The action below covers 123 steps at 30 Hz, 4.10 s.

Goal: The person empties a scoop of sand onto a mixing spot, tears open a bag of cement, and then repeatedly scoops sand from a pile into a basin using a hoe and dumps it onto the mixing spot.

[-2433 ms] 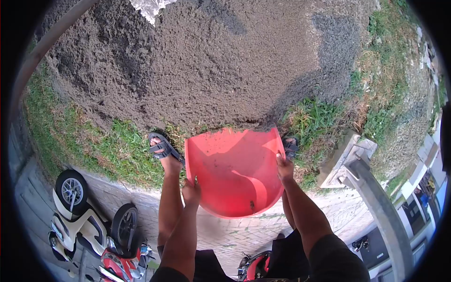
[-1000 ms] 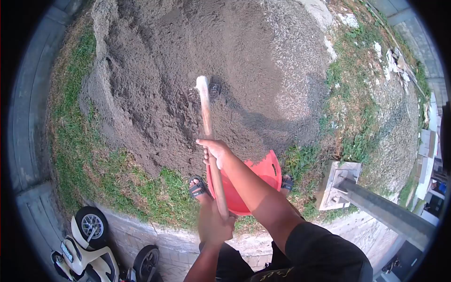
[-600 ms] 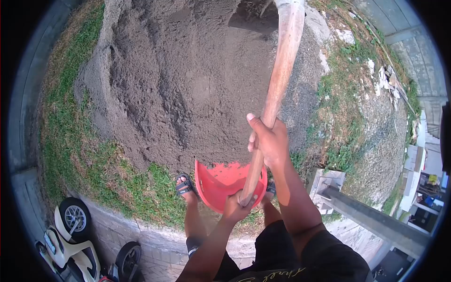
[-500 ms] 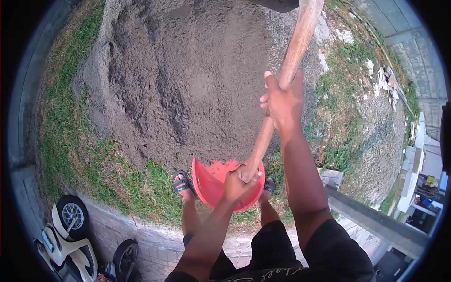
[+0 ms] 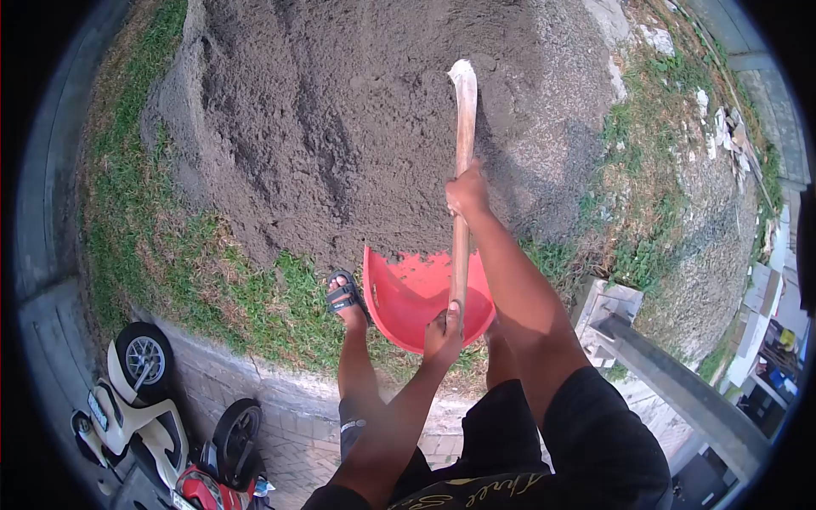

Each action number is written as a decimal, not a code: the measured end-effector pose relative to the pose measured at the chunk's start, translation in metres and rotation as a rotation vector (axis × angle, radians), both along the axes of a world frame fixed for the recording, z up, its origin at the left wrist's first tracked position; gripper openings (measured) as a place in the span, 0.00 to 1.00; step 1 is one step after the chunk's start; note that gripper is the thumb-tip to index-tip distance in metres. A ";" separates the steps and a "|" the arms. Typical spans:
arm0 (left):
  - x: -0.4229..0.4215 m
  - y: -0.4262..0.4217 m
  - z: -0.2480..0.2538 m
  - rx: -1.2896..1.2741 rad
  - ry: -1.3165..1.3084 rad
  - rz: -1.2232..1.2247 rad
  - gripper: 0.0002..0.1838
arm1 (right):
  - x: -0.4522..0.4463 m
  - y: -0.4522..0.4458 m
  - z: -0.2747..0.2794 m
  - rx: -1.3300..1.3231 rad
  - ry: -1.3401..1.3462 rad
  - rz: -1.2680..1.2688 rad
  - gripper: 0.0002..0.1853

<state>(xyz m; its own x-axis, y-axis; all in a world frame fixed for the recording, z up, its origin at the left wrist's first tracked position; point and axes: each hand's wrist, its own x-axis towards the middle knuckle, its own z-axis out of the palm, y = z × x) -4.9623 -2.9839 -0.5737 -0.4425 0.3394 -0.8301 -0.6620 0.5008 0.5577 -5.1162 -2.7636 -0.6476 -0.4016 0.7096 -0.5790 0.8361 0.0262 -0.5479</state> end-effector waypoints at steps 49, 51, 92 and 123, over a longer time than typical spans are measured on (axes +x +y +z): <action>-0.006 -0.027 0.057 -0.016 -0.337 0.235 0.34 | -0.010 -0.052 0.022 -0.157 -0.118 0.068 0.26; 0.013 -0.046 0.078 -0.052 -0.378 0.215 0.33 | 0.026 -0.071 0.009 -0.112 -0.136 0.073 0.27; 0.120 -0.146 0.197 -0.317 -0.513 -0.161 0.34 | 0.175 -0.192 0.100 -0.499 -0.249 -0.028 0.32; -0.136 -0.092 0.024 0.234 0.144 0.707 0.30 | 0.372 -0.056 -0.135 -0.454 -0.436 -0.101 0.36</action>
